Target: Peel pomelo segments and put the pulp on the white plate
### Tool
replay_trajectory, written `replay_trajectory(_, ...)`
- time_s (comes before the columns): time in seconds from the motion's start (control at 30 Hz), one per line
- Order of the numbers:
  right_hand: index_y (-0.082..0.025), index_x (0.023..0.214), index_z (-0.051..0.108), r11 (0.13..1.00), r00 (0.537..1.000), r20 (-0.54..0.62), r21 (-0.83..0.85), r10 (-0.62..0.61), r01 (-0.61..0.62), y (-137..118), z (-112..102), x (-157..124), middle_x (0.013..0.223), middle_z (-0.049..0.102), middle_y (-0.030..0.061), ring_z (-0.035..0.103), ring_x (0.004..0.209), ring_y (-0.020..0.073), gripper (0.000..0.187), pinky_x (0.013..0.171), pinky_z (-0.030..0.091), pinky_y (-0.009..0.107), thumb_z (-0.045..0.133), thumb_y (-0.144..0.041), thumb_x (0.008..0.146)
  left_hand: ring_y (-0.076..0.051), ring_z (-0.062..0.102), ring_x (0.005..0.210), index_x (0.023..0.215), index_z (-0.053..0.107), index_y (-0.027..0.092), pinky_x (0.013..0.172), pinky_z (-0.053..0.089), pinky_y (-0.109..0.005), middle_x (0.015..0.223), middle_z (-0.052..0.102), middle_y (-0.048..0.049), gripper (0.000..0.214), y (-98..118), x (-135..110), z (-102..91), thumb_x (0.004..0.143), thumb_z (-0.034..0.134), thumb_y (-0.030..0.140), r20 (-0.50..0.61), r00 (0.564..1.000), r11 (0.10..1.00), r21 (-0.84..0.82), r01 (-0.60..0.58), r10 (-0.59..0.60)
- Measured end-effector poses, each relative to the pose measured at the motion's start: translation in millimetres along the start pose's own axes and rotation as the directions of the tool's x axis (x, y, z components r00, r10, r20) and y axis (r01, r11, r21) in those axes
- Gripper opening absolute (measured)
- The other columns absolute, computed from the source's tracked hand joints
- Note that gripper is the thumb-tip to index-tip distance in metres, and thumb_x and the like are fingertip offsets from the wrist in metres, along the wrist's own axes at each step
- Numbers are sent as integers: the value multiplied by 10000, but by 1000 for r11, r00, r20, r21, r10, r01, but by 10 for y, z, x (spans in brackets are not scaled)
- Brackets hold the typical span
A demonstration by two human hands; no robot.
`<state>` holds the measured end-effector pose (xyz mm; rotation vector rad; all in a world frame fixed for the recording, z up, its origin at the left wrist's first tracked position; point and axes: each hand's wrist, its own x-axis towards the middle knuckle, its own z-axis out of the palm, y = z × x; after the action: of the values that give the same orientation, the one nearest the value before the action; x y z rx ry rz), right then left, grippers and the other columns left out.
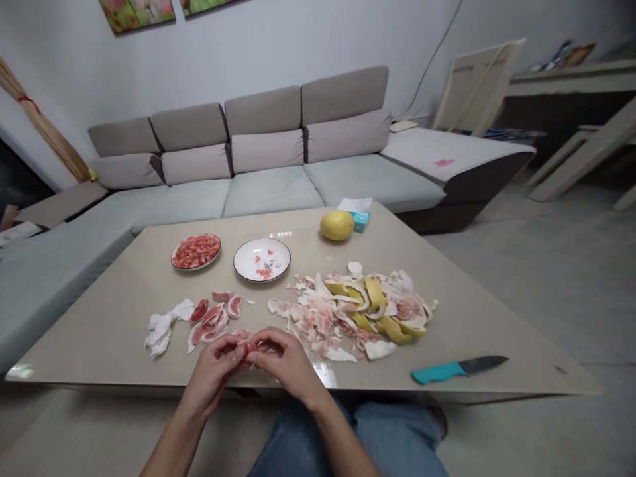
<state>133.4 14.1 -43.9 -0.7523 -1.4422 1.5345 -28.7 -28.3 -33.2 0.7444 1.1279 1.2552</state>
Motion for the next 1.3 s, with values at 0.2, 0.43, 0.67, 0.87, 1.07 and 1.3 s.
replay_trajectory(0.2,-224,937,709,963,986,-79,-237,-148,125,11,53,-28,940,632,11,570,666,111,328,576,458,210,843,-180,641,-165,666,794,820,719,150,730,519,-234,830,743,-59,192,-5,-2,-16,723,794,297,-14,991,973,187,-132,137)
replay_trajectory(0.43,-200,820,691,953,977,-91,-256,-192,163,-19,51,-12,877,656,23,605,727,137,147,639,494,226,735,-111,711,-170,678,800,801,699,151,779,550,-284,831,730,-46,183,-57,28,-9,724,795,286,-9,995,994,57,-95,96)
replay_trajectory(0.67,-187,837,668,999,989,-138,16,-43,46,25,84,5,882,636,32,612,721,145,114,568,521,214,710,-210,733,-155,682,788,810,707,140,764,557,-252,834,724,-45,210,-110,30,76,690,827,262,-73,992,989,-103,-105,98)
replay_trajectory(0.87,-192,838,641,988,990,-140,146,-26,46,85,96,23,857,614,18,624,754,151,125,611,550,229,708,-220,736,-122,668,748,859,710,145,732,536,-201,813,710,-34,223,-127,22,167,703,819,260,-78,993,971,-216,-101,85)
replay_trajectory(1.07,-208,868,687,982,984,-100,-131,-148,134,30,40,-7,960,619,42,619,787,144,118,553,524,180,658,-152,769,-169,656,832,901,683,170,773,528,-269,883,698,-51,200,-57,25,123,779,746,316,27,997,998,-3,-66,66)
replay_trajectory(1.3,-232,921,708,992,990,-93,-82,-107,99,61,24,2,1076,565,52,619,792,136,148,516,502,169,697,-225,773,-205,672,803,853,713,155,756,534,-301,854,736,-77,272,-25,36,110,732,756,395,-44,991,977,178,-120,130)
